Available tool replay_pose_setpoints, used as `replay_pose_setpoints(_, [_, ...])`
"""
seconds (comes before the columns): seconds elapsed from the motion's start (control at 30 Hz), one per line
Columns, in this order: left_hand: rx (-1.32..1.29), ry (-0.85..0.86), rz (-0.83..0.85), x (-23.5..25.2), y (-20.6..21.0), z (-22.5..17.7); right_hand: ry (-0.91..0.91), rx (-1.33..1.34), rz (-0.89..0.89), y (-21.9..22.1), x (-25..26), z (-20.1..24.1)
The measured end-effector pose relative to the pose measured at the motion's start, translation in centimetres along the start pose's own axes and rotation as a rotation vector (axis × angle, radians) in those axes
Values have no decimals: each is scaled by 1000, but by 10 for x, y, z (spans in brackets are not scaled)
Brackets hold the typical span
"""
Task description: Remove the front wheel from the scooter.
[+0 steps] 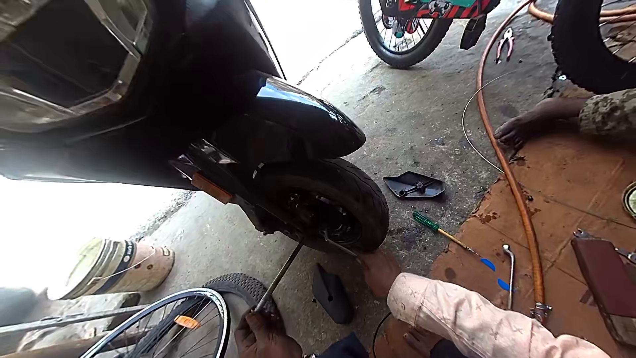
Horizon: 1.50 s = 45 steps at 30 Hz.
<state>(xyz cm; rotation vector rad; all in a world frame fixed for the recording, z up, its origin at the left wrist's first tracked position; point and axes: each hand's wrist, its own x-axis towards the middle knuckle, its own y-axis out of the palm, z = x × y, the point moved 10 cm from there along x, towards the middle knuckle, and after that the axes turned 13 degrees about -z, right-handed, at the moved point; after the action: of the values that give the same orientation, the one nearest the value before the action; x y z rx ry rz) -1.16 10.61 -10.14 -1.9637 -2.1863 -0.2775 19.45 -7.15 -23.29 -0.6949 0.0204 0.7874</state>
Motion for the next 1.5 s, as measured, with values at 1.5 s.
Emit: replay_pose_setpoints(1.5, [285, -77, -60, 58, -26, -7, -117, 388, -374, -131, 66, 13])
